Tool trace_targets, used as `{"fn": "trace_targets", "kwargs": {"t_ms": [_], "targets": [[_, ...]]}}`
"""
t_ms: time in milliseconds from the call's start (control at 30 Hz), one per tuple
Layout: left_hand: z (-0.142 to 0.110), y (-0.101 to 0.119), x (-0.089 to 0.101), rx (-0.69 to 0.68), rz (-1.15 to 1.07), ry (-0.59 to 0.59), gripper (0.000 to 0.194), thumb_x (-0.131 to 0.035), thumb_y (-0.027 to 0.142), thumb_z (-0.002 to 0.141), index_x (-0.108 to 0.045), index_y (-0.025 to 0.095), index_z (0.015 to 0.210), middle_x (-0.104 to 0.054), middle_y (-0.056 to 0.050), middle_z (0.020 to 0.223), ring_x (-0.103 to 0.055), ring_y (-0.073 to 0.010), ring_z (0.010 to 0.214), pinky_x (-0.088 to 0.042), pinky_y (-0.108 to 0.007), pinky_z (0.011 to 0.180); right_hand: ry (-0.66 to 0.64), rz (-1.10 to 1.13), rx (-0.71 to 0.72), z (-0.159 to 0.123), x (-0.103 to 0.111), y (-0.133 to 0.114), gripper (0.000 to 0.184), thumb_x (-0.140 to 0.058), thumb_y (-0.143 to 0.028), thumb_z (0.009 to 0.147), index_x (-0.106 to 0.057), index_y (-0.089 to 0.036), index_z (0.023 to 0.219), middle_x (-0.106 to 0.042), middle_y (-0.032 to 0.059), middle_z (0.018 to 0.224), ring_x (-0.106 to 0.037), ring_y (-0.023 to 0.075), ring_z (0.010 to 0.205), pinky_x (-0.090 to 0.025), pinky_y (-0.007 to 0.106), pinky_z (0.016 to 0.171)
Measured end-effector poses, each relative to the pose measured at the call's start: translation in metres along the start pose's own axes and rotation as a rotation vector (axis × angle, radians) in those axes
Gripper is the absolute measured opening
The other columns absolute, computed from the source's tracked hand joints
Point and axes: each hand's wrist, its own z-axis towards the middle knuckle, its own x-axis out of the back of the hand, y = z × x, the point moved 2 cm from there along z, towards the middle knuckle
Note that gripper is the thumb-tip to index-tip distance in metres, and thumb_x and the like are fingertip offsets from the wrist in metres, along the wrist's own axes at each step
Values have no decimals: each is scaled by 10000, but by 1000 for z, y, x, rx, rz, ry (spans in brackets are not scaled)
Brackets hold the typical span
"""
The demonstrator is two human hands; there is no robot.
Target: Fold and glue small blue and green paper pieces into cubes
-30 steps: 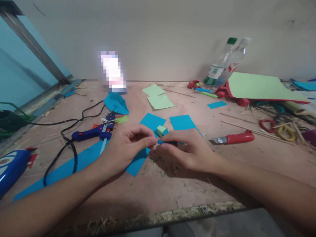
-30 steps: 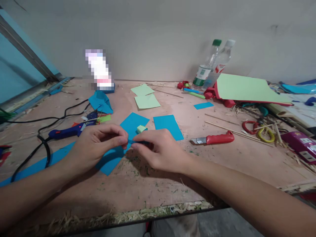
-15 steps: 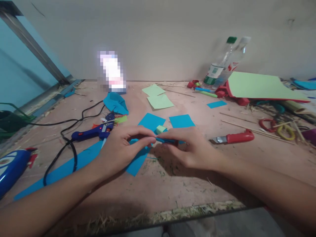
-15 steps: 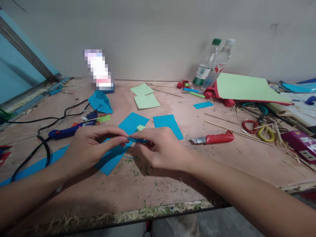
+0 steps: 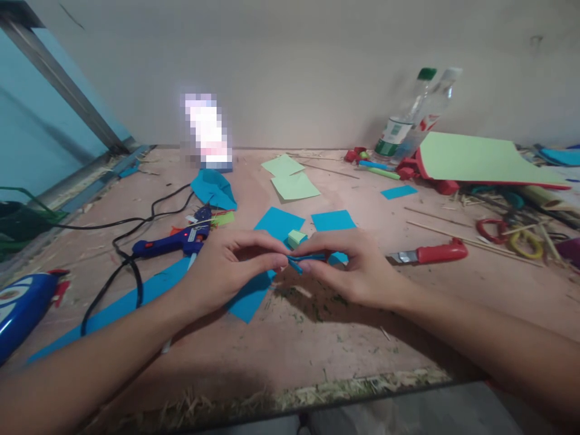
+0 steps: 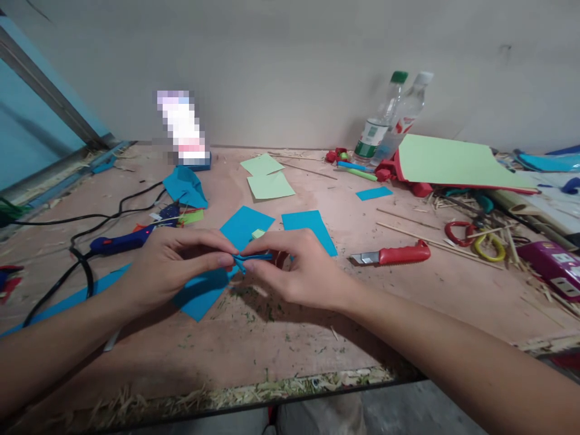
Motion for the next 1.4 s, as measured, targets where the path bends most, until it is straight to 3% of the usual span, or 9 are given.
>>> {"fn": "trace_targets", "kwargs": {"t_ms": [367, 567, 900, 1100, 1400], "targets": [[-3, -1, -3, 90, -66, 8, 140, -865, 164, 753, -882, 235, 872, -856, -8, 828, -810, -203, 764, -663, -254, 693, 31, -96, 1, 0, -1, -1, 113, -704, -188, 990, -798, -140, 949, -780, 24, 811, -667, 119, 702, -507, 222, 643], [-3, 0, 1, 36, -21, -40, 153, -735, 215, 907, -888, 206, 912, -863, -63, 873, -809, -217, 775, -669, -280, 699, 71, -123, 23, -1, -1, 0, 91, -711, -177, 980, -785, -155, 932, -769, 19, 803, -655, 117, 683, -510, 229, 647], [-5, -3, -1, 111, -210, -113, 164, -778, 164, 862, -895, 241, 946, -857, -37, 832, -813, -178, 713, -668, -234, 684, 110, -120, 109, -3, -3, -3, 98, -710, -162, 986, -771, -136, 913, -750, 23, 776, -644, 109, 672, -480, 216, 607], [-2, -3, -1, 126, -132, -72, 136, -844, 144, 764, -888, 251, 835, -847, -18, 778, -796, -186, 691, -656, -246, 672, 96, -119, 132, -5, -7, -3, 86, -706, -166, 995, -771, -157, 939, -770, 32, 805, -676, 130, 710, -501, 241, 650], [-4, -8, -5, 181, -198, -41, 135, -864, 157, 763, -889, 257, 852, -842, -11, 762, -784, -180, 673, -651, -248, 664, 127, -130, 94, -7, -9, 1, 96, -727, -182, 990, -769, -157, 909, -759, 23, 800, -661, 117, 690, -489, 226, 641]]}}
